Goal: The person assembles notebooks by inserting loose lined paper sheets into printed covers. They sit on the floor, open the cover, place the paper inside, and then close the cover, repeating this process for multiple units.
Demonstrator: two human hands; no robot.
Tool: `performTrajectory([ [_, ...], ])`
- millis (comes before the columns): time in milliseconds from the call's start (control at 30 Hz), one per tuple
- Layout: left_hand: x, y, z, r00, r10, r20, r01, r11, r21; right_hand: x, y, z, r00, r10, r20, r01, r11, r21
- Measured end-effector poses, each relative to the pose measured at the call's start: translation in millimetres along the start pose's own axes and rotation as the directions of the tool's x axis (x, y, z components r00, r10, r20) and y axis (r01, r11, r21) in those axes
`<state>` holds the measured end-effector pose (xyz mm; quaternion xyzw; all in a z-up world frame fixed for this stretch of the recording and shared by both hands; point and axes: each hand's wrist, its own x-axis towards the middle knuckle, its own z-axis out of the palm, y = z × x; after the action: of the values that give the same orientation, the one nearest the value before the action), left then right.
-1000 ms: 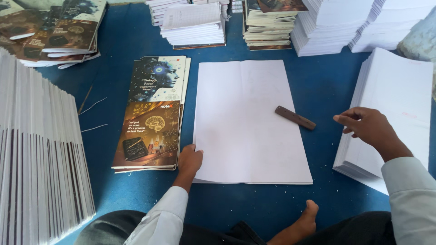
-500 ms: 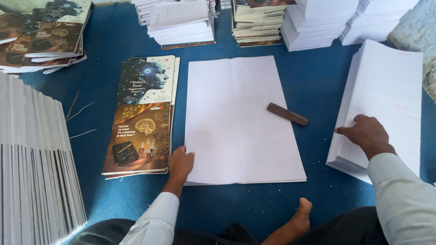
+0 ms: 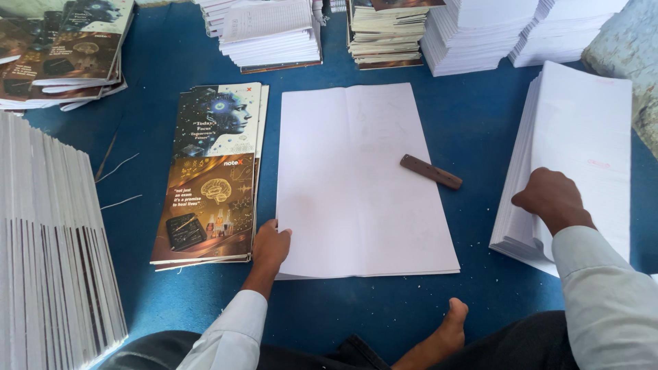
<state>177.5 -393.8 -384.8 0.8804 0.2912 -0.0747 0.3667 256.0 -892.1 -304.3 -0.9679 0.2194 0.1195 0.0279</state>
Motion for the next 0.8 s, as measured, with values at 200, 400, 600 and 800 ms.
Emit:
performTrajectory([
  [200, 2.3, -1.5, 2.6, 1.0, 0.001, -0.002, -0.001, 1.0, 0.026, -27.3, -12.8, -13.2, 0.992, 0.041, 0.119, -0.049, 0.997, 0.067],
  [400, 8.4, -7.3, 7.8, 1.0, 0.018, -0.015, -0.018, 1.0, 0.012, -21.6, -2.0, -5.2, 0.987, 0.087, 0.136, -0.098, 0.992, 0.079],
  [600, 6.6, -8.2, 6.0, 0.999, 0.037, -0.015, -0.037, 0.999, -0.006, 49.4, 70.8, 41.2, 0.996, 0.083, -0.019, -0.082, 0.993, 0.085],
  [800, -0.3, -7.7, 3.7, 0.997, 0.065, -0.033, -0.065, 0.998, -0.011, 75.4, 108.1, 82.6, 0.9, 0.377, -0.219, -0.35, 0.924, 0.152],
])
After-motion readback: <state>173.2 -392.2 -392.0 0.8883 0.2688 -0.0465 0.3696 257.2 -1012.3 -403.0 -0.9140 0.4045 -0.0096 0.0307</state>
